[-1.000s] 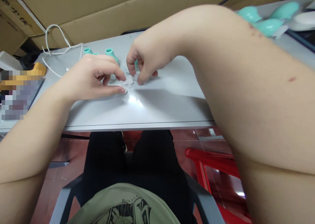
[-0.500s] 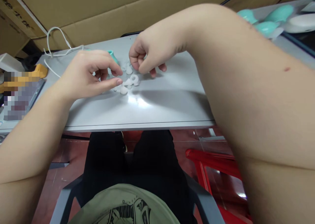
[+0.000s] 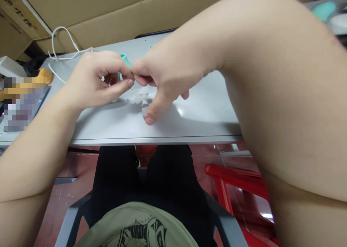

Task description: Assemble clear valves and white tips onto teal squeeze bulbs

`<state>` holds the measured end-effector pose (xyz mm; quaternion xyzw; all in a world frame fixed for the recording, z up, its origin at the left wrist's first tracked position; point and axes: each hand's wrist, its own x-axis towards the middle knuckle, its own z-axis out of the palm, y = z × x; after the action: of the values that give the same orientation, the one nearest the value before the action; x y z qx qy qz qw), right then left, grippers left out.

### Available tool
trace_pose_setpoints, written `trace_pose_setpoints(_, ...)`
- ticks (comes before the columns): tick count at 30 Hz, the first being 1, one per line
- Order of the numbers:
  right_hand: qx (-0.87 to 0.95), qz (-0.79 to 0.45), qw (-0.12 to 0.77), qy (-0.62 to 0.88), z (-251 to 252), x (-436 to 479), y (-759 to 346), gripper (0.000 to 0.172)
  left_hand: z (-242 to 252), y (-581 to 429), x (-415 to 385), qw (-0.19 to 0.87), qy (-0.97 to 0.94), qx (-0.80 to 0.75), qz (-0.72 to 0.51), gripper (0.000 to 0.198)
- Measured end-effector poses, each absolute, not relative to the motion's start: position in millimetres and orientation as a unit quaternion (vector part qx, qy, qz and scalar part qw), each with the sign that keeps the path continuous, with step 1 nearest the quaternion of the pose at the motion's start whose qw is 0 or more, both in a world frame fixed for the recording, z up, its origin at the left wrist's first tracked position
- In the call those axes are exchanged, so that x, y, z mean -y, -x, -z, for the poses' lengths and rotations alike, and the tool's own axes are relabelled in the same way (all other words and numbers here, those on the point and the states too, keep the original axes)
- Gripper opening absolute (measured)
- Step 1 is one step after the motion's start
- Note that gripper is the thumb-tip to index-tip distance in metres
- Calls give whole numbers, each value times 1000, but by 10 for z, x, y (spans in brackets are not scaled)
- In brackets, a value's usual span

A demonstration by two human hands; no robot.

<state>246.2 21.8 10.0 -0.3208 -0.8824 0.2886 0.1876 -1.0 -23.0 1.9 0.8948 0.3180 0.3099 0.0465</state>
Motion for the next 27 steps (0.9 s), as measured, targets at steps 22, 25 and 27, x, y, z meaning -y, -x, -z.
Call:
trace_pose_setpoints(22, 885, -259, 225, 316, -655, -22, -2309, 15, -50, 6, 248, 114, -835, -325, -430, 31)
trace_pose_setpoints(25, 843, -297, 366, 258, -558, -28, -2271, 22, -58, -1, 216, 175, -801, -308, -483, 35)
trace_pose_setpoints(27, 840, -283, 397, 236, -486, -28, -2227, 25, -36, -9, 188, 197, -774, -319, -511, 38)
